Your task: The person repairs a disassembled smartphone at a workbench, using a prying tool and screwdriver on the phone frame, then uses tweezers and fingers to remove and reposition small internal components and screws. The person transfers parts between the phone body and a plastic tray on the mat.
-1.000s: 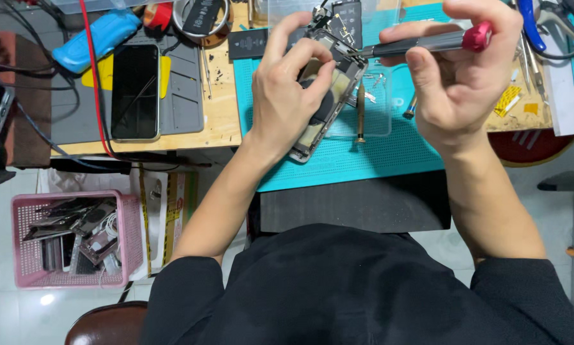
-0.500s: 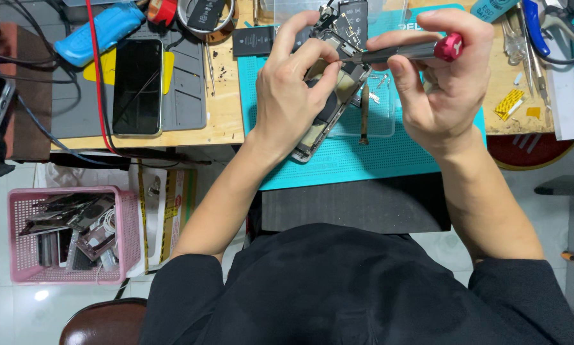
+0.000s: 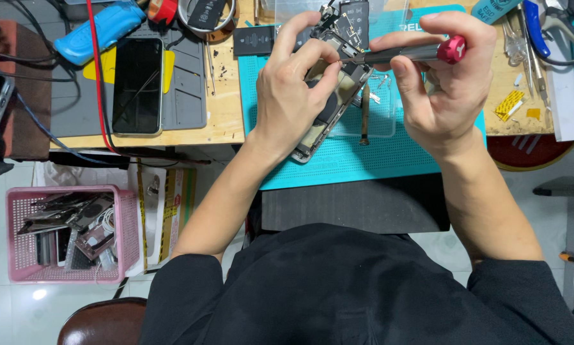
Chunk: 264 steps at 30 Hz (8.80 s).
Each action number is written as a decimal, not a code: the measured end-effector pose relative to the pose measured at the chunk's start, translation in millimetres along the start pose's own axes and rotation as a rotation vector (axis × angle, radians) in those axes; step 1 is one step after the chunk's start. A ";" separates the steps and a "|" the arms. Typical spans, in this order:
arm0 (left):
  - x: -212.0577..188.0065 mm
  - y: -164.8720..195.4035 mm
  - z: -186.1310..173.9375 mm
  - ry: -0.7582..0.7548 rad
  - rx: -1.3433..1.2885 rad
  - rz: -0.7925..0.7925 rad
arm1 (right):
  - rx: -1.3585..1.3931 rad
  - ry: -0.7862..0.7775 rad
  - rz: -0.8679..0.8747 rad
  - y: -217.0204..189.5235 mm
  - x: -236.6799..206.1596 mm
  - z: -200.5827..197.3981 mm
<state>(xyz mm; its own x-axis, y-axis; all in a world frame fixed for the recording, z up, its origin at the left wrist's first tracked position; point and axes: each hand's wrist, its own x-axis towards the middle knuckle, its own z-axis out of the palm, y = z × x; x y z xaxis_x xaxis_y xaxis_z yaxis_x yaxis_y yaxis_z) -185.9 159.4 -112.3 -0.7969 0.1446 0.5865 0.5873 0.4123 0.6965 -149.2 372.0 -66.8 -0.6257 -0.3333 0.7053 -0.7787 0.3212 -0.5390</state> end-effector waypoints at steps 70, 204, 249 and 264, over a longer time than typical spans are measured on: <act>11.7 8.1 -0.6 0.022 -0.499 -0.279 | -0.095 0.070 -0.073 28.1 -10.4 -16.7; -1.4 22.9 -4.5 -0.021 -0.696 -0.258 | 0.551 0.134 0.690 10.7 15.2 14.5; -4.5 0.8 -5.0 -0.158 -0.932 -0.290 | 0.517 0.164 0.648 16.1 8.8 8.4; 3.6 -15.7 -1.0 -0.084 -0.847 -0.243 | 0.441 0.112 0.648 3.1 20.7 2.5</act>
<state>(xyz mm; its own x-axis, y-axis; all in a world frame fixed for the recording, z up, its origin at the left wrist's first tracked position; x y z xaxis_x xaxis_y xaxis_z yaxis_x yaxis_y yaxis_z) -197.9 152.6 -120.7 -0.9013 0.2193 0.3736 0.2812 -0.3598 0.8896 -164.7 364.0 -55.1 -0.9707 -0.1017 0.2178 -0.2220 0.0317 -0.9745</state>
